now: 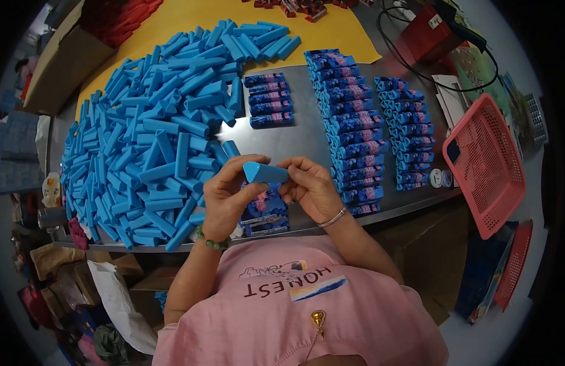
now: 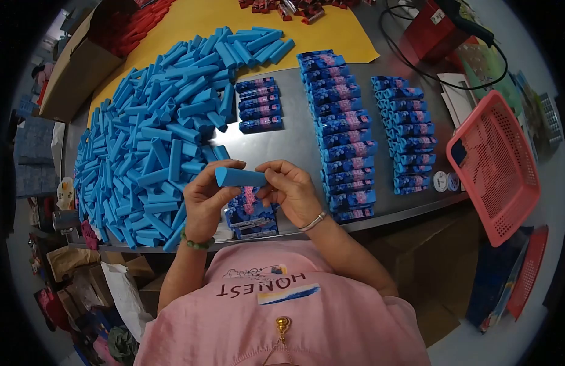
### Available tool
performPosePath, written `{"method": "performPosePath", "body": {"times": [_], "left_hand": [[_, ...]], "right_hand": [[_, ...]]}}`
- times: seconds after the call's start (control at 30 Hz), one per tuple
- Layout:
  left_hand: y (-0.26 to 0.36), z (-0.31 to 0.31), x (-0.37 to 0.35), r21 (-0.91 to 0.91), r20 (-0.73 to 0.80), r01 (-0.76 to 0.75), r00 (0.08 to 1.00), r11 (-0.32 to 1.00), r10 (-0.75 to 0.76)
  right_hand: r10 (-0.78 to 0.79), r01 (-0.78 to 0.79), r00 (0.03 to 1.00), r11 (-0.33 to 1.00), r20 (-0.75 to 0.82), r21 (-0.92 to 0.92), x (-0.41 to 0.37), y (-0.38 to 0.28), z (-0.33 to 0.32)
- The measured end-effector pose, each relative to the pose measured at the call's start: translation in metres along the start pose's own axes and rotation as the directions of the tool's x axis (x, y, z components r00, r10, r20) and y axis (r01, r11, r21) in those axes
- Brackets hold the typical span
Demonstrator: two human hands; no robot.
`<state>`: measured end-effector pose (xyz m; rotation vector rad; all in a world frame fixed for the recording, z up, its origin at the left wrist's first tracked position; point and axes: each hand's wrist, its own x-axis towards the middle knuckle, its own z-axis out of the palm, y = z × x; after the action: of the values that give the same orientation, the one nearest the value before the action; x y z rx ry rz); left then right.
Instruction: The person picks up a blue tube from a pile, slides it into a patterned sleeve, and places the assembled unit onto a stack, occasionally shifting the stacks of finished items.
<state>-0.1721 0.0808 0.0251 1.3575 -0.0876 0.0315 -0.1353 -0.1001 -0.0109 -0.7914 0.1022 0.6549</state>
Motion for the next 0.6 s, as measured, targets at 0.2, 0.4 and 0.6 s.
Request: {"method": "performPosePath", "body": {"times": [0.2,0.4,0.6], "left_hand": [[-0.007,0.012,-0.001,-0.001,0.01,0.049,0.999,0.999,-0.049],[-0.004,0.0,-0.003,0.425,0.118,-0.156,0.986,0.892,0.116],[-0.006,-0.005,-0.009,0.413,0.175,-0.058,0.984,0.909,-0.017]], "right_hand": [[-0.09,0.065,0.995,0.901,-0.039,-0.428,-0.008,-0.006,0.014],[-0.44,0.394,0.888,0.571,0.136,-0.72,-0.019,-0.026,0.024],[-0.558,0.625,0.654,0.017,0.511,-0.781,-0.014,-0.022,0.023]]}}
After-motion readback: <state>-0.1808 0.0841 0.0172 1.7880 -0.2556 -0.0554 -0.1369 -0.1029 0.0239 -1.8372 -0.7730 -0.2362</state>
